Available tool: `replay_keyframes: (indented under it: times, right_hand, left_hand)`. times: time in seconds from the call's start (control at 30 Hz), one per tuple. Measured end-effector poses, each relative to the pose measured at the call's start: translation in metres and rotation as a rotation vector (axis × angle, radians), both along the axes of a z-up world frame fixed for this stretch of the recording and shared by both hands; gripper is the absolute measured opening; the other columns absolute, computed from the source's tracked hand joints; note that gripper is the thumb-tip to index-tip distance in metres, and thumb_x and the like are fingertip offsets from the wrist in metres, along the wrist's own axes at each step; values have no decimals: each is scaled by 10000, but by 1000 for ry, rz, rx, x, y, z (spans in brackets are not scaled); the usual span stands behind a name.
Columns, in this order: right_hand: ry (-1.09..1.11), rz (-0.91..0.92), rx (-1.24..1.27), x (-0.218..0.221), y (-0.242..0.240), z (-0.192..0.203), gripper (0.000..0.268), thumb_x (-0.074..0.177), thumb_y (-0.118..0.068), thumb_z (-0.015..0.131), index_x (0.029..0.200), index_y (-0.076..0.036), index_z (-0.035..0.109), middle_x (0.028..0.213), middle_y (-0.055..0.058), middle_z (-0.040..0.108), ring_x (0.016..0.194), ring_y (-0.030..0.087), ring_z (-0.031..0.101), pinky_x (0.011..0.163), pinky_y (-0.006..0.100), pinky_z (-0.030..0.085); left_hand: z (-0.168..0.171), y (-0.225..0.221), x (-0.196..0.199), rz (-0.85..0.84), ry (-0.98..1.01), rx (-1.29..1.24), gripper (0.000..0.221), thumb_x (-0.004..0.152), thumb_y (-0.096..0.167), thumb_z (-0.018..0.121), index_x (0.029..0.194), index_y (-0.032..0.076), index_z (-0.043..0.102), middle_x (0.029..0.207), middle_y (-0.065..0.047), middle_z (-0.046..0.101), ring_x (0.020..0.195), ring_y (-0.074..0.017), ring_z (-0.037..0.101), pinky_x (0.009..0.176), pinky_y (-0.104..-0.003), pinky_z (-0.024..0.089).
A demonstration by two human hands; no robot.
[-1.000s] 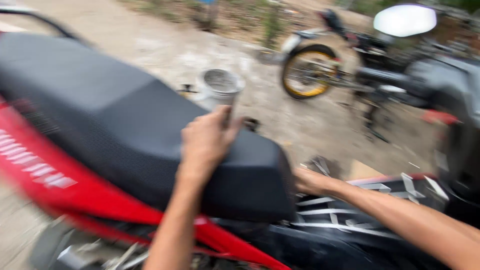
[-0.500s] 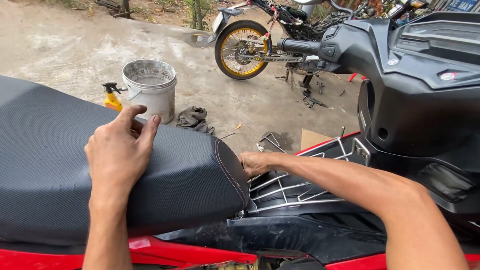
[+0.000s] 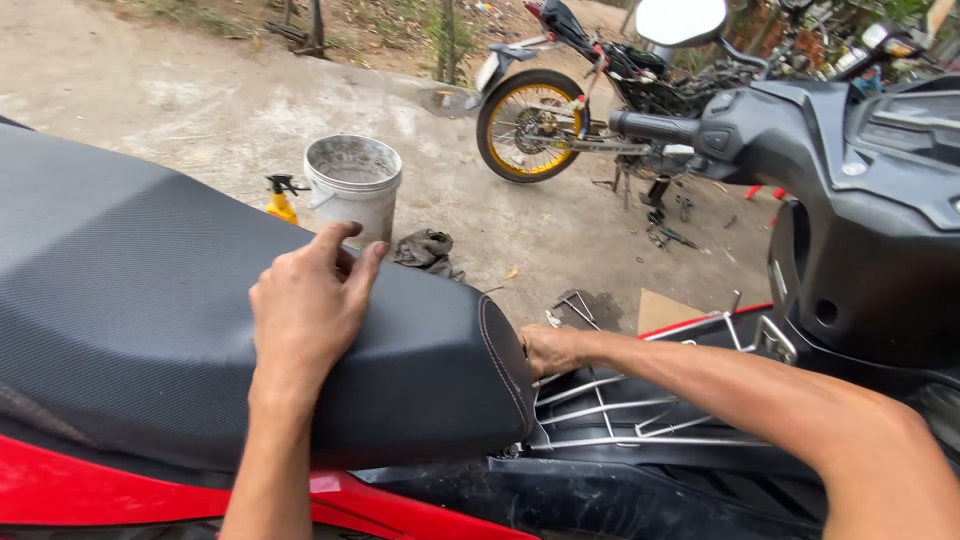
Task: Installing a front luggage rack onto a motorcycle by aligning the frame and tightening bolts.
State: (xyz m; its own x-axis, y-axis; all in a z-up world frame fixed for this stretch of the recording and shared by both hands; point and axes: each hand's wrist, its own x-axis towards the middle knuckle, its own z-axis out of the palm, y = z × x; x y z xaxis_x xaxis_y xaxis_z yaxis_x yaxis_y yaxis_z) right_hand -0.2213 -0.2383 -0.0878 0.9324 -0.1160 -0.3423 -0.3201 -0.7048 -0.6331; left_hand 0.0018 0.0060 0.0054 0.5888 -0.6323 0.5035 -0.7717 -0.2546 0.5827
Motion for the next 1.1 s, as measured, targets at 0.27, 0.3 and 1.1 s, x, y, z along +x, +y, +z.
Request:
replay_keyframes:
  times: [0.27, 0.3, 1.1]
  right_hand:
    - [-116, -115, -25, -15, -2, -38, 92, 751, -57, 824, 694, -103, 767, 679, 4, 704, 720, 114, 652, 699, 357, 590]
    - [-115, -111, -26, -15, -6, -39, 92, 751, -57, 824, 694, -103, 767, 679, 4, 704, 720, 114, 652, 699, 357, 590]
    - [-191, -179, -161, -12, 23, -17, 58, 695, -107, 836, 719, -130, 788, 784, 99, 686, 798, 283, 697, 751, 445, 572]
  left_hand:
    - [2, 2, -1, -59, 2, -76, 380, 1002, 378, 654, 1245, 97, 735, 722, -94, 754, 721, -365, 750, 709, -543, 582]
    - [2, 2, -2, -54, 2, -76, 380, 1002, 378, 654, 1245, 97, 735, 722, -94, 754, 721, -365, 750, 709, -543, 582]
    - [6, 3, -3, -73, 20, -106, 385, 1008, 383, 653, 1245, 87, 722, 702, -108, 743, 694, -346, 750, 679, -510, 583]
